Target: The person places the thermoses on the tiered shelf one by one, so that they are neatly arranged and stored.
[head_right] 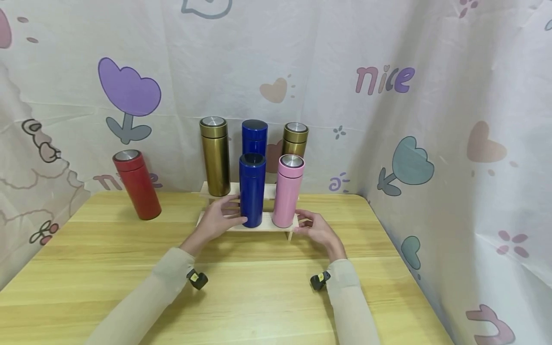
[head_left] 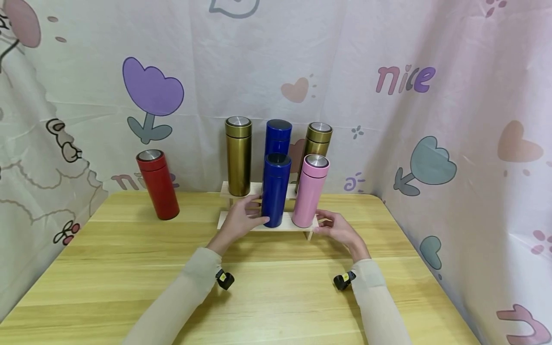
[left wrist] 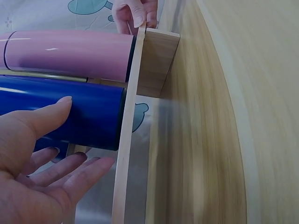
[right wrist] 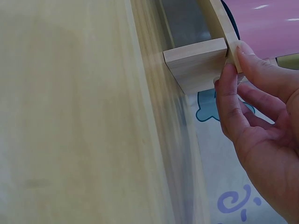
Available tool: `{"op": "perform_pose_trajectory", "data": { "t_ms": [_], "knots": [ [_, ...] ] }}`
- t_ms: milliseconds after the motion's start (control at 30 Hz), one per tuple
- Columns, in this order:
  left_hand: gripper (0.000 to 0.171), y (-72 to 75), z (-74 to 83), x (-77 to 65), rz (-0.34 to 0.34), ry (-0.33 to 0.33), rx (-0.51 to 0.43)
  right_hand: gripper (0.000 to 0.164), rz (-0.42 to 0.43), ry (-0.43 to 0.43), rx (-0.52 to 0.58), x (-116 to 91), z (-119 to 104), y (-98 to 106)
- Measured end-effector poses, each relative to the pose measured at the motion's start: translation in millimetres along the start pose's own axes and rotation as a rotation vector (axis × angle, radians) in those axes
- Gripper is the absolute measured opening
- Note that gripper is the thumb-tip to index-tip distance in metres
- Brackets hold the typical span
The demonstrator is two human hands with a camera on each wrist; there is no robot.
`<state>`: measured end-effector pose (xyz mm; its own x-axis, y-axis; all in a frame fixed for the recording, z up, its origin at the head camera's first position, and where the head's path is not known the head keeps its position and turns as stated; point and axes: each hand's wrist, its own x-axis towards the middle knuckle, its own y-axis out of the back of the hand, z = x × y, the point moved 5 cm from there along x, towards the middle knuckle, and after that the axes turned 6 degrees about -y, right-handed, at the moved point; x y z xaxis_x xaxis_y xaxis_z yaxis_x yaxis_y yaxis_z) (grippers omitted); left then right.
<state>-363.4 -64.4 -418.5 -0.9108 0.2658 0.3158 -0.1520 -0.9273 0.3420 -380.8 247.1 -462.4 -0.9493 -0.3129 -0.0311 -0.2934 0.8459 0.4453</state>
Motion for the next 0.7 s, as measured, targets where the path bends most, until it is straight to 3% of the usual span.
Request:
{"op": "perform_pose_trajectory", "data": {
  "t_ms": [467,700],
  "knots": [
    [0.065,22.6,-6.8,-14.7,-0.008,-0.032,0.011,0.071,-0.002,-0.010,-0.015,2,2,2],
    [0.063,39.6,-5.0,-24.4,-0.005,-0.003,0.072,0.072,-0.002,-0.012,-0.003,2,4,1]
  ]
}}
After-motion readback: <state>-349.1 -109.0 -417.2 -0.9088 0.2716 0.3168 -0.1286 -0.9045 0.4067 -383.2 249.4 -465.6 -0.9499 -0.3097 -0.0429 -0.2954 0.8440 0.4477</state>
